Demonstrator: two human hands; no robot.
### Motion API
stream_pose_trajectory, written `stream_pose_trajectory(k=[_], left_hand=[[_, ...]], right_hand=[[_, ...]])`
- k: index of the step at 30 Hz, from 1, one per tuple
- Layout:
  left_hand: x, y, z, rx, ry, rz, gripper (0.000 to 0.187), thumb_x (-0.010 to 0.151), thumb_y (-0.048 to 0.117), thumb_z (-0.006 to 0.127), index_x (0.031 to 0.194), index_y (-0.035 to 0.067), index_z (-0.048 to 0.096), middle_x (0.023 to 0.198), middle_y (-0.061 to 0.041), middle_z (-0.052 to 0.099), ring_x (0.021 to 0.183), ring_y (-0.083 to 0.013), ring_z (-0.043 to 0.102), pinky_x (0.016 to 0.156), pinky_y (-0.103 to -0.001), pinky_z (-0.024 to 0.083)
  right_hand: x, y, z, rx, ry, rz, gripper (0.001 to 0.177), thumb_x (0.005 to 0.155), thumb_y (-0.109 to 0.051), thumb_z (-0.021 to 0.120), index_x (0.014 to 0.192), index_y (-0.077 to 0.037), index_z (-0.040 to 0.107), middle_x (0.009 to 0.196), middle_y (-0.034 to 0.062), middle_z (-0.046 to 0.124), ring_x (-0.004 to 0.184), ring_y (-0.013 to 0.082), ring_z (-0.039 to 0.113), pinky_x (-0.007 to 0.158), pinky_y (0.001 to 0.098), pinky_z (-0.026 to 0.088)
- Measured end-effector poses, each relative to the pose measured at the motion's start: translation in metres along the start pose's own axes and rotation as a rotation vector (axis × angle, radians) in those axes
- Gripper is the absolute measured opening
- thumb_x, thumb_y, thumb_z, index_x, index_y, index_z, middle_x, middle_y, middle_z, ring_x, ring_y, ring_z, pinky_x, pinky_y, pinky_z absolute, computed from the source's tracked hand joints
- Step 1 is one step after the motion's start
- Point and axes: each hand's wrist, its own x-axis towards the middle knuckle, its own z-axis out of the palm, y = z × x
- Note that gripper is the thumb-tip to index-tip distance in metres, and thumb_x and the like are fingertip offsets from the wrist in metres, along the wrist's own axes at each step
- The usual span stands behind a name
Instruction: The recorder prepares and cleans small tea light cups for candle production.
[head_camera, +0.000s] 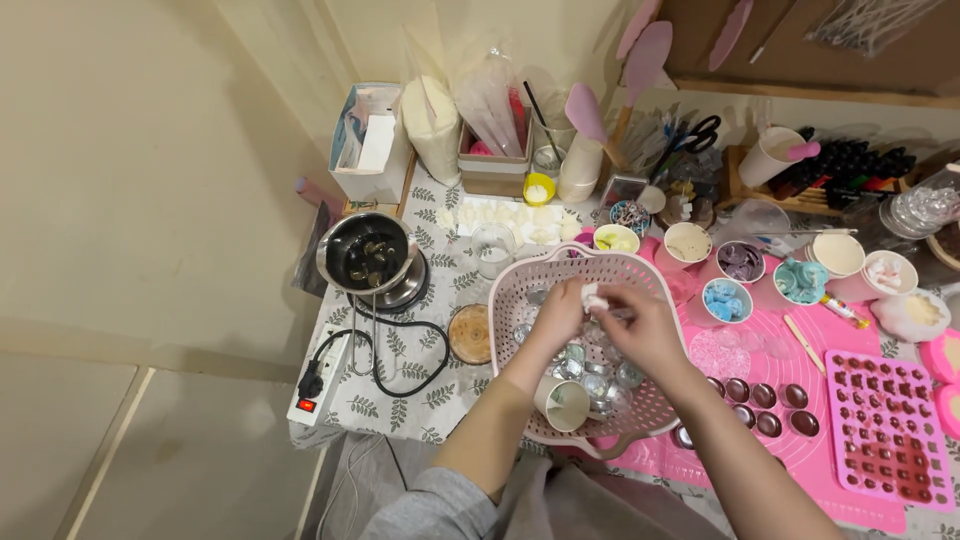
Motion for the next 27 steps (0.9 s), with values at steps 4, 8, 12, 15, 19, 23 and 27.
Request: stream_pose_trajectory(k=[4, 8, 12, 15, 19, 23, 27], left_hand=[[-0.02, 0.023, 0.005, -0.222, -0.023, -0.164, 0.044, 0.106, 0.04, 0.037, 0.097, 0.007, 0.065, 0.076, -0.004, 0.064, 0.059, -0.0134, 0.057, 0.044, -0.029, 0.042], [-0.021, 0.007, 0.018, -0.005, 0.005, 0.0, 0.046, 0.107, 0.036, 0.036, 0.098, 0.001, 0.065, 0.076, -0.009, 0.062, 0.059, -0.0185, 0.056, 0.047, -0.034, 0.045], [-0.019, -0.006, 0.03, 0.382, 0.2, 0.578, 0.047, 0.112, 0.028, 0.034, 0.114, -0.001, 0.07, 0.102, -0.019, 0.072, 0.091, -0.0291, 0.07, 0.082, -0.04, 0.054], [-0.065, 0.065, 0.041, 0.401, 0.098, 0.252, 0.048, 0.105, 0.029, 0.03, 0.119, 0.003, 0.069, 0.089, -0.021, 0.074, 0.081, -0.0306, 0.073, 0.079, -0.04, 0.055], [-0.032, 0.007, 0.039, 0.323, 0.122, 0.542, 0.048, 0.112, 0.026, 0.032, 0.114, 0.0, 0.072, 0.105, -0.017, 0.075, 0.093, -0.0261, 0.072, 0.085, -0.038, 0.054], [-0.021, 0.001, 0.037, -0.184, 0.093, 0.022, 0.048, 0.109, 0.035, 0.033, 0.113, 0.003, 0.068, 0.088, -0.007, 0.069, 0.065, -0.0148, 0.06, 0.052, -0.03, 0.047], [-0.017, -0.012, 0.035, -0.143, 0.007, -0.136, 0.044, 0.107, 0.04, 0.036, 0.114, 0.008, 0.066, 0.078, -0.006, 0.061, 0.059, -0.0128, 0.053, 0.045, -0.03, 0.045]], right_hand=[[-0.002, 0.007, -0.01, -0.08, -0.102, -0.056, 0.033, 0.083, -0.007, 0.072, 0.116, -0.003, 0.072, 0.101, 0.012, 0.074, 0.084, 0.0247, 0.074, 0.065, 0.0328, 0.062], [-0.005, 0.035, -0.008, -0.184, -0.09, -0.26, 0.017, 0.086, -0.01, 0.075, 0.101, 0.0, 0.073, 0.09, 0.0134, 0.072, 0.078, 0.0281, 0.07, 0.067, 0.0361, 0.056], [-0.005, 0.076, 0.002, 0.421, -0.195, 0.549, 0.027, 0.101, -0.016, 0.068, 0.084, 0.004, 0.076, 0.069, 0.012, 0.065, 0.055, 0.0171, 0.057, 0.05, 0.0292, 0.044], [0.004, 0.1, -0.006, 0.754, -0.231, 0.856, 0.021, 0.093, -0.016, 0.071, 0.081, 0.002, 0.073, 0.069, 0.0067, 0.067, 0.053, 0.0106, 0.057, 0.046, 0.0253, 0.043], [0.002, 0.035, -0.03, 0.281, -0.217, 0.552, 0.022, 0.095, -0.015, 0.076, 0.087, 0.005, 0.076, 0.071, 0.0125, 0.069, 0.058, 0.0156, 0.062, 0.051, 0.0283, 0.048], [0.006, -0.001, -0.05, -0.034, -0.085, -0.18, 0.027, 0.083, -0.009, 0.077, 0.107, 0.001, 0.072, 0.093, 0.013, 0.072, 0.076, 0.0226, 0.071, 0.062, 0.0329, 0.057], [0.003, 0.026, -0.049, -0.12, -0.179, -0.252, 0.025, 0.083, -0.008, 0.077, 0.107, -0.001, 0.072, 0.094, 0.0144, 0.072, 0.081, 0.0292, 0.071, 0.069, 0.0375, 0.057]])
